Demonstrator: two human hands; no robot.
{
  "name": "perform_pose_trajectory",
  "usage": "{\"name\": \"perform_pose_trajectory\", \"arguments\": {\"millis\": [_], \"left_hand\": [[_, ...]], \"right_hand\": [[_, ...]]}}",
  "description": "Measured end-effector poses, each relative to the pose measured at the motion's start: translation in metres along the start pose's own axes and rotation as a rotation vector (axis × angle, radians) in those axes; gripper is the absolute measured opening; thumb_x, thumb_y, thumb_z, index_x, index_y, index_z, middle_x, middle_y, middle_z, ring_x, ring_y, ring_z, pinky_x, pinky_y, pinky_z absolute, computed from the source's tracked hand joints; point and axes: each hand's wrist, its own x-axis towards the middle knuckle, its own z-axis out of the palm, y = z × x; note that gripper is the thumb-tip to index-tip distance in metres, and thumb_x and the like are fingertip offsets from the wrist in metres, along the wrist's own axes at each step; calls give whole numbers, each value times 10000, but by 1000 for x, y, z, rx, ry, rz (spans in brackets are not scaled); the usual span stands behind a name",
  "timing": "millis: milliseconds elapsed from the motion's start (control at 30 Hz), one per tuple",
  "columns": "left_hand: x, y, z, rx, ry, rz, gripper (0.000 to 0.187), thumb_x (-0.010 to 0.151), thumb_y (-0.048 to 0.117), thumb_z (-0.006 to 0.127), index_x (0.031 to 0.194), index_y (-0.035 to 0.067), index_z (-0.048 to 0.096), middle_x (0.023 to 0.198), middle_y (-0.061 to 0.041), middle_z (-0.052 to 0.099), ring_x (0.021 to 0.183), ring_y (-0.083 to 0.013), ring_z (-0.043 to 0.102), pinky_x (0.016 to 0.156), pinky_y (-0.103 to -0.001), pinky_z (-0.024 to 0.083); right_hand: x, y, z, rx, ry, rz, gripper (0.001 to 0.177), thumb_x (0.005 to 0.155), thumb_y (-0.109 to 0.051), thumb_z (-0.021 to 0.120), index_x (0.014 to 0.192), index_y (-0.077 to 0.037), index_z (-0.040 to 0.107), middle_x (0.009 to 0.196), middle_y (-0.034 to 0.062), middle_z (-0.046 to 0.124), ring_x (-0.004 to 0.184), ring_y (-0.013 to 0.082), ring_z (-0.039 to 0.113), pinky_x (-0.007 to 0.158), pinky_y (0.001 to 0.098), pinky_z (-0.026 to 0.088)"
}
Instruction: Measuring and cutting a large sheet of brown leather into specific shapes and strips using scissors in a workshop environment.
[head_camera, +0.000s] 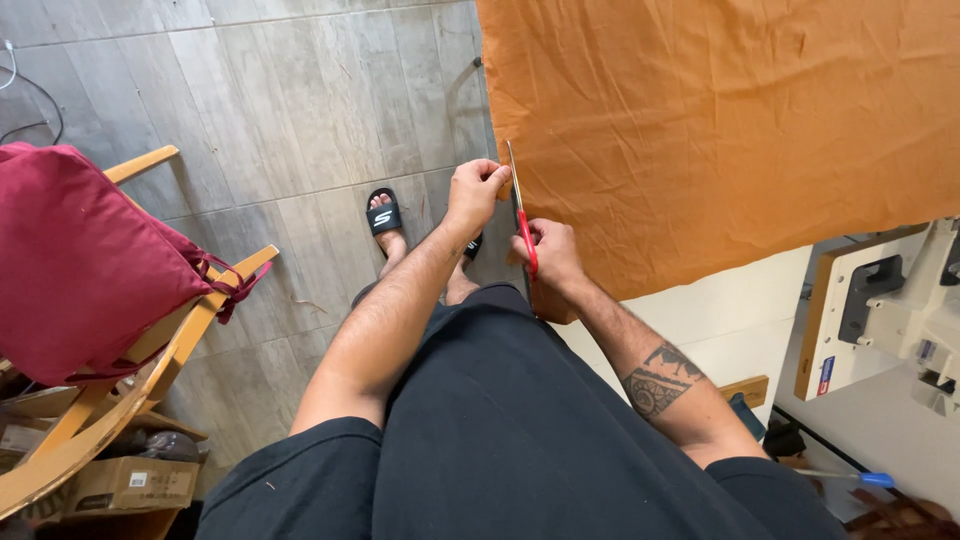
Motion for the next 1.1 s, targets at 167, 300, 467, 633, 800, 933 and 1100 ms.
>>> {"name": "perform_pose_trajectory", "arguments": {"millis": [167,300,467,633,800,933,1100], "left_hand": [[3,-1,-3,6,-13,-30,128,873,230,774,844,108,803,656,-53,704,563,-116,636,492,-251,512],[9,-13,-2,22,-39,-47,115,856,239,793,853,126,812,656,-48,708,557,-102,623,476,-241,506],[6,-5,-6,15,-42,-54,119,864,231,783,859,116,810,657,-58,710,553,-113,643,476,-233,520],[7,-6,-9,34,-76,-48,116,872,226,774,856,117,810,642,-56,712,534,-113,657,472,-237,523],[10,-9,-7,-58,-112,-112,131,898,197,749,886,79,805,682,-88,727,573,-119,650,505,-240,538],[2,7,-15,-131,-127,-153,153,922,175,723,908,35,782,712,-99,734,580,-119,678,556,-223,579],[13,-9,-11,-108,-165,-160,143,925,173,733,896,45,788,705,-115,746,566,-132,694,537,-230,570]], "right_hand": [[-4,-20,-2,-65,-3,6,222,761,-294,784,867,-100,761,483,37,635,449,138,664,502,227,494],[15,-28,-2,-43,-34,-19,261,765,-332,788,892,-104,771,523,38,662,490,147,684,538,246,518],[39,-14,-2,-88,-10,-53,260,782,-334,781,891,-99,766,526,31,657,491,148,686,547,245,516],[41,-5,1,-87,30,-99,221,780,-294,776,861,-89,760,481,29,623,452,138,659,500,225,484],[44,-36,-1,-34,2,-58,280,774,-312,790,886,-57,759,517,46,651,463,137,661,511,245,502],[45,-75,1,-55,-13,-12,307,757,-377,786,864,-90,760,510,4,654,477,128,684,542,241,532],[63,-38,2,-138,79,-88,242,777,-329,774,834,-94,766,516,39,620,497,159,672,523,275,489]]}}
